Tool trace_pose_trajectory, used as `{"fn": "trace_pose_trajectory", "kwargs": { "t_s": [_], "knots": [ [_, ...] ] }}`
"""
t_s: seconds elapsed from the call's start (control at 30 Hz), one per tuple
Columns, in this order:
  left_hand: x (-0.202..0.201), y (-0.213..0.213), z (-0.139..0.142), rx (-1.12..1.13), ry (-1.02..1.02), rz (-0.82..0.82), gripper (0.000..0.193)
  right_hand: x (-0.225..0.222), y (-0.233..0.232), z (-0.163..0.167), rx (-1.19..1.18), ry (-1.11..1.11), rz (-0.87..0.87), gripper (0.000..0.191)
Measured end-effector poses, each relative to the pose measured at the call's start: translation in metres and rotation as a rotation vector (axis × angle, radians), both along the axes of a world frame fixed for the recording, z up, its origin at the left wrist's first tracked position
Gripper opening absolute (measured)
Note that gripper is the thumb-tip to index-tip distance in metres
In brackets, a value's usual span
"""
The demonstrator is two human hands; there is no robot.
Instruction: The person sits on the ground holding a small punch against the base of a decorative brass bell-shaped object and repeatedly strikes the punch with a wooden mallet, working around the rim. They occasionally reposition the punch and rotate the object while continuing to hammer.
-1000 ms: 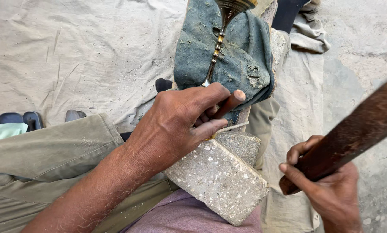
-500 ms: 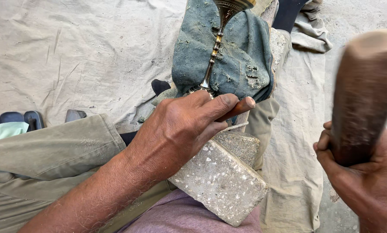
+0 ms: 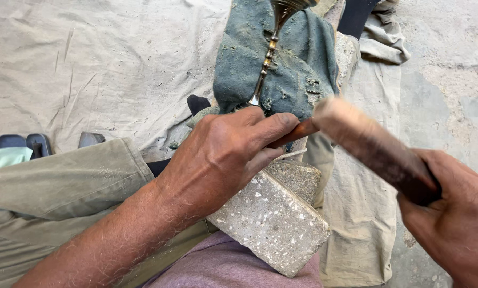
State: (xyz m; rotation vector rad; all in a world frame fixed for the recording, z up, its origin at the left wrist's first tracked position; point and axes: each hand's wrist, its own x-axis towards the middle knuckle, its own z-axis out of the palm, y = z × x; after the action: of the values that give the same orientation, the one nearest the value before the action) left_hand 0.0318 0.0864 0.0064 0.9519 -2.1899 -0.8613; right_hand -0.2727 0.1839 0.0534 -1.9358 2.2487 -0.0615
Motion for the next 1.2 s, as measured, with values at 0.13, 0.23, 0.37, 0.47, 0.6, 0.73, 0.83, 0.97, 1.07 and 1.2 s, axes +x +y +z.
{"fn": "trace_pose_trajectory", "kwargs": {
  "t_s": [0.13,0.23,0.37,0.47,0.6,0.73,0.83,0.97,1.07,1.2],
  "knots": [
    [0.0,0.001,0.002,-0.003,-0.01,0.002,0.043,0.014,-0.002,-0.001,-0.204,-0.411,-0.021,0.033],
    [0.001,0.003,0.001,-0.008,-0.028,0.003,0.042,0.024,-0.004,0.001,-0.118,-0.038,-0.04,0.033],
    [0.0,-0.001,0.0,-0.035,-0.01,0.007,0.041,0.03,-0.007,0.007,-0.192,-0.464,-0.122,0.039],
    [0.0,-0.002,0.001,0.043,-0.072,-0.013,0.043,0.027,-0.007,0.01,-0.041,-0.041,-0.062,0.039],
    [0.014,0.007,0.002,0.031,0.212,0.051,0.046,0.021,-0.004,0.004,-0.219,-0.613,-0.173,0.038],
    [0.017,0.012,-0.007,0.079,0.241,0.122,0.045,0.019,-0.005,0.006,-0.204,-0.467,-0.08,0.034],
    [0.016,0.018,-0.01,0.102,0.215,0.182,0.041,0.024,-0.009,0.017,-0.166,-0.153,0.051,0.025],
    [0.015,0.023,-0.01,-0.018,0.193,0.153,0.041,0.037,-0.016,0.034,-0.069,0.049,0.017,0.039],
    [0.014,0.023,-0.009,0.007,0.211,0.15,0.043,0.046,-0.022,0.037,-0.164,-0.092,0.098,0.039],
    [0.014,0.021,-0.01,-0.014,0.187,0.161,0.044,0.056,-0.031,0.038,-0.186,-0.507,-0.123,0.043]
  ]
}}
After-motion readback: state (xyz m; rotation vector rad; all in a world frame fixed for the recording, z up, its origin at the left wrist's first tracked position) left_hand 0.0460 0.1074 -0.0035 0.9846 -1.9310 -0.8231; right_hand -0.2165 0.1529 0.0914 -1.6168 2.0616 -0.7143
